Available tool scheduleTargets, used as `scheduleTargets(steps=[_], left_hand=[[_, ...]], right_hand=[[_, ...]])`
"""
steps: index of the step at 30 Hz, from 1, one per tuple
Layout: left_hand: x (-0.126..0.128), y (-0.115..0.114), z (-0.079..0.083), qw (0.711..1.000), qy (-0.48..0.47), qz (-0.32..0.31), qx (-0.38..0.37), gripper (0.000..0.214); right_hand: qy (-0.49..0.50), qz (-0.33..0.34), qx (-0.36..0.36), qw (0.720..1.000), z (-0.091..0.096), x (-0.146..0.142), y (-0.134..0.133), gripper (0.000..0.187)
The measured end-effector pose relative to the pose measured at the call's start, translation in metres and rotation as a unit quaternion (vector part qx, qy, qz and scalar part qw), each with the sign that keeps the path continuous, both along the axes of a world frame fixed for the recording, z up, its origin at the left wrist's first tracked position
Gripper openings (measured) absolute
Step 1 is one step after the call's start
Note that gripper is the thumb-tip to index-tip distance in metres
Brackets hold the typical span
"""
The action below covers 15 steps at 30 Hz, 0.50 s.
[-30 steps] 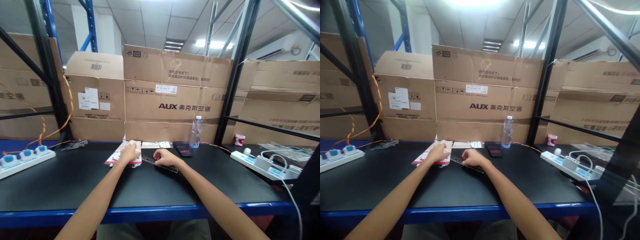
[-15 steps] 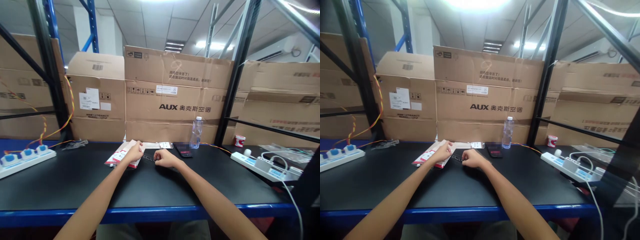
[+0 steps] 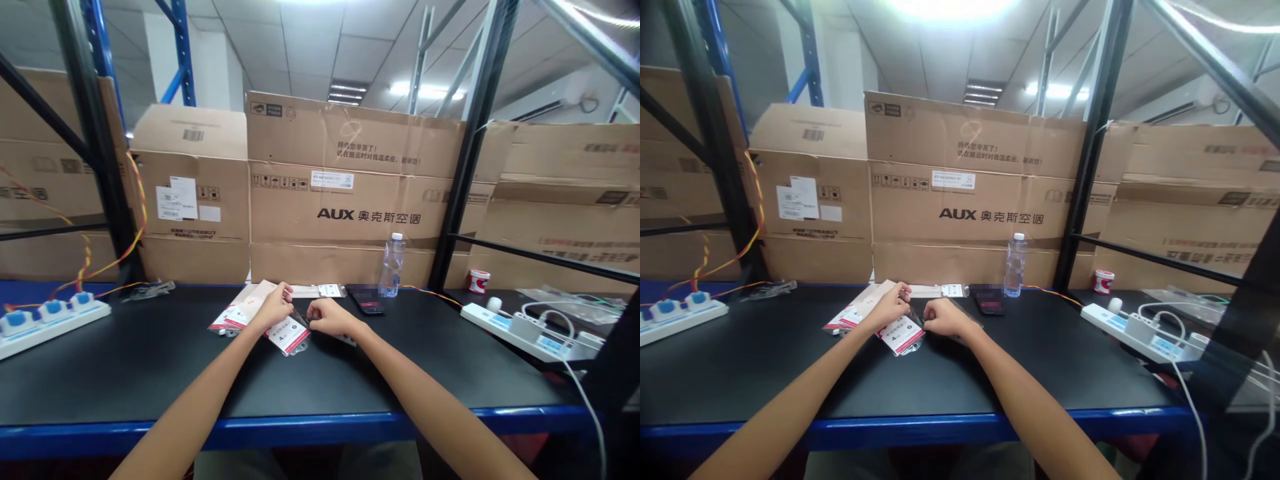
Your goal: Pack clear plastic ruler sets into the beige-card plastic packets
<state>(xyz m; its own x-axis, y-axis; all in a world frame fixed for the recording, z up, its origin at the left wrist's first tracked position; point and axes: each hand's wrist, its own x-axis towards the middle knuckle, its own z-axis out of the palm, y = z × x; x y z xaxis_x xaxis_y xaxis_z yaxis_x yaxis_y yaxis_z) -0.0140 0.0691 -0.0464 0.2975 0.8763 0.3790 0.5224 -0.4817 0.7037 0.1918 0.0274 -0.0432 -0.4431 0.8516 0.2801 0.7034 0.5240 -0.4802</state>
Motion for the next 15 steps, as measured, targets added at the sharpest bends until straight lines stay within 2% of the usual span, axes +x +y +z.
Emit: scheduleTargets(steps=[6, 11, 15], left_hand=[[0.0026, -0.0029, -0.0028, 0.995, 0.076, 0.017, 0.057, 0.029], [0.0012, -0.0028, 0.0002, 0.991, 0.096, 0.058, 0.069, 0.029], [-0.0016, -0.0023, 0.0022, 0.988, 0.138, 0.041, 0.057, 0.008]], right_hand=[[0.001, -0.005, 0.004, 1.000, -0.0001, 0.0009, 0.0000, 0.019], [-0.002, -0.006, 0.005, 1.000, 0.0008, 0.0008, -0.0011, 0.019], [-0.004, -0.012, 0.008, 1.000, 0.0011, 0.0008, -0.0015, 0.019]])
